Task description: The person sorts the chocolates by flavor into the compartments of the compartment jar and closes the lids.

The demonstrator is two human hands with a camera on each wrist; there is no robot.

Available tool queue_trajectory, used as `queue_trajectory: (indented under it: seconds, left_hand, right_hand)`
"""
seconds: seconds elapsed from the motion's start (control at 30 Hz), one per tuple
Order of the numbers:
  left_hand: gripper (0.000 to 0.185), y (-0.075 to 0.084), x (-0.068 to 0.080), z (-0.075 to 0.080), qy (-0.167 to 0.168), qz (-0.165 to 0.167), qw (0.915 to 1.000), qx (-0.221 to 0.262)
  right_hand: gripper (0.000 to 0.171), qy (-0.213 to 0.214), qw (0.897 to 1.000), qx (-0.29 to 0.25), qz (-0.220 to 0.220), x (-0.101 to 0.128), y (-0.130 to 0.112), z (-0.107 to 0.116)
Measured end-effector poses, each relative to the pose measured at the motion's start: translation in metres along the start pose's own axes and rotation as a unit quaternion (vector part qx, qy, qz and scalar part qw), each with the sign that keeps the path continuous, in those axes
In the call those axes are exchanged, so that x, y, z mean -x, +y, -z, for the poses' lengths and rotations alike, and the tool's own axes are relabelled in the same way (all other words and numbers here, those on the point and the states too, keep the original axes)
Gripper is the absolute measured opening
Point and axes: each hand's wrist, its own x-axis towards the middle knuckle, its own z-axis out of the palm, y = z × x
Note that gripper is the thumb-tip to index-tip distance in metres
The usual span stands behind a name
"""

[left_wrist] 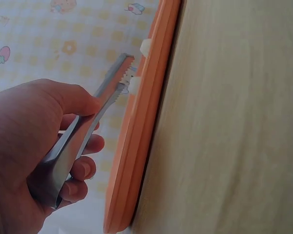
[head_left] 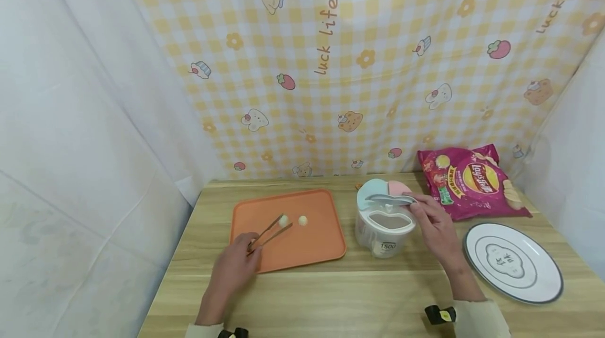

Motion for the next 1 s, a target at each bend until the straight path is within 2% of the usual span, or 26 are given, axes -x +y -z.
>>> queue_trajectory:
  seconds: [0.53, 1.0]
  left_hand:
    - [0.016, -0.015, -0.01, -0.008, -0.023, 0.017, 0.9996, -0.005]
    - [0.013, -0.018, -0.011, -0.009, -0.005, -0.011, 0.9999, -0.012]
  right_hand:
    - [0.028, -0.001, 1.0, 0.005, 0.0, 0.001, 0.002, -0.001]
    - [0.028, 0.002, 1.0, -0.003, 0.0, 0.0, 0.0, 0.0]
